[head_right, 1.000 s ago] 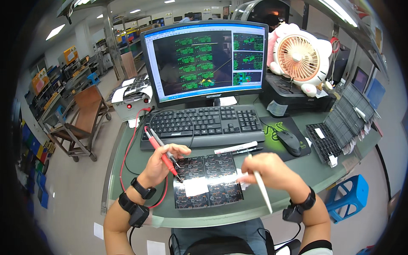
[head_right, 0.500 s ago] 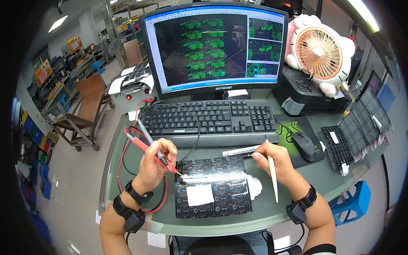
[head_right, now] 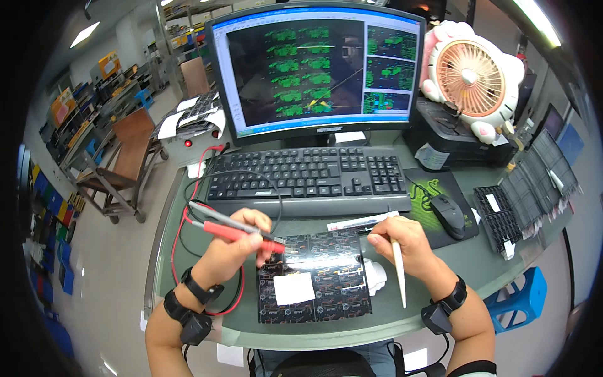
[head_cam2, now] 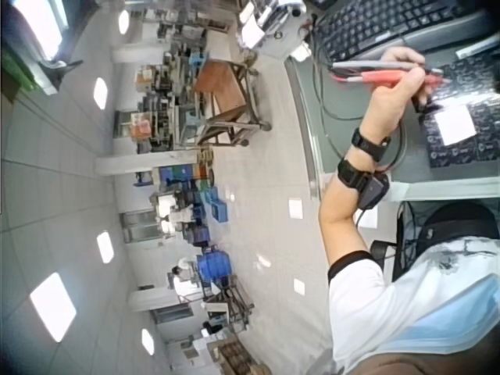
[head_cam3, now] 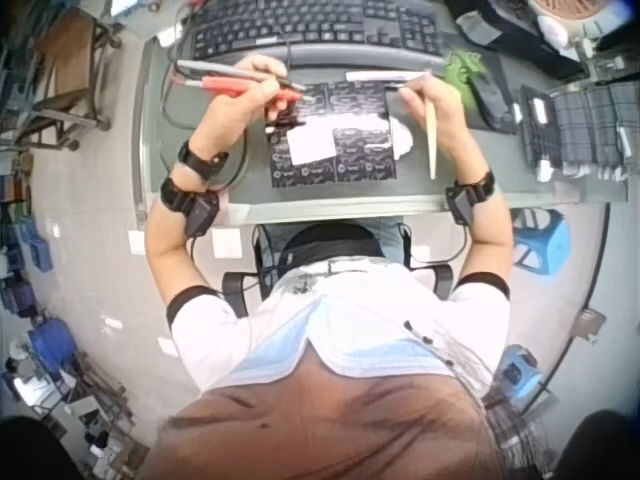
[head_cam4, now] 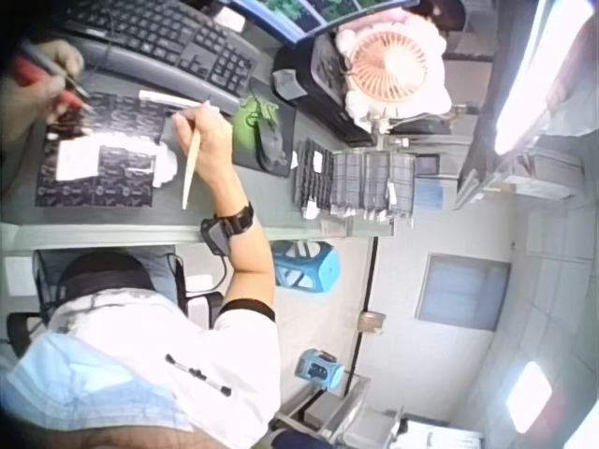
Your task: Inspecting and marking components on a printed circuit board using multimeter probes and a white marker.
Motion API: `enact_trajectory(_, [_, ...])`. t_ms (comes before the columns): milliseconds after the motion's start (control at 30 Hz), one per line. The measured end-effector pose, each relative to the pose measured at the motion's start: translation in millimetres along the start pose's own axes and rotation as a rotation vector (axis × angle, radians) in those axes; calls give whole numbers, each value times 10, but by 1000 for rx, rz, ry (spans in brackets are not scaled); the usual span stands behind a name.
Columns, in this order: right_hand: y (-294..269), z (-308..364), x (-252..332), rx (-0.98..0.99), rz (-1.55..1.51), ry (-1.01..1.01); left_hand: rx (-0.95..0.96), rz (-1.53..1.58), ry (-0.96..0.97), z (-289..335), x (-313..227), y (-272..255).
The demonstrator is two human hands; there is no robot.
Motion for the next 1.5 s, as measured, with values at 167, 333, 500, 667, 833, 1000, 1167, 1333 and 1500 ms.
enact_trajectory(167, [-70,-104,-32,36,-81,130,175,-186,-161,98,93,163])
enact_trajectory(333, [-343,-514,-372,-49,6,239,214,-429,-125,123,99,210])
enact_trajectory(500, [-239,-734,-776,46,249,13,221,-416,-146,131,98,217])
enact_trajectory(667, [-117,-744,-853,86,367,-69,195,-398,-171,106,109,202])
enact_trajectory(833, [-199,-706,-893,161,414,13,205,-423,-148,109,94,198])
enact_trajectory(1000, [-178,-797,-941,56,486,-8,189,-402,-170,118,75,225])
enact_trajectory(1167, [-170,-778,-1256,-17,366,331,206,-424,-159,110,85,235])
enact_trajectory(1333, [-68,-821,-863,107,476,-66,197,-422,-163,126,47,227])
enact_trajectory(1500, [-166,-682,-878,137,369,28,202,-406,-191,114,32,252])
Point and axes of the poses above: each hand's wrist, its own z-axis away from the middle knuckle, its own y-axis out of the palm, x = y × z, the point moved 2 cm from there along -z, towards the middle knuckle, and after that the axes turned 8 degrees about z, right-handed, at the moved point
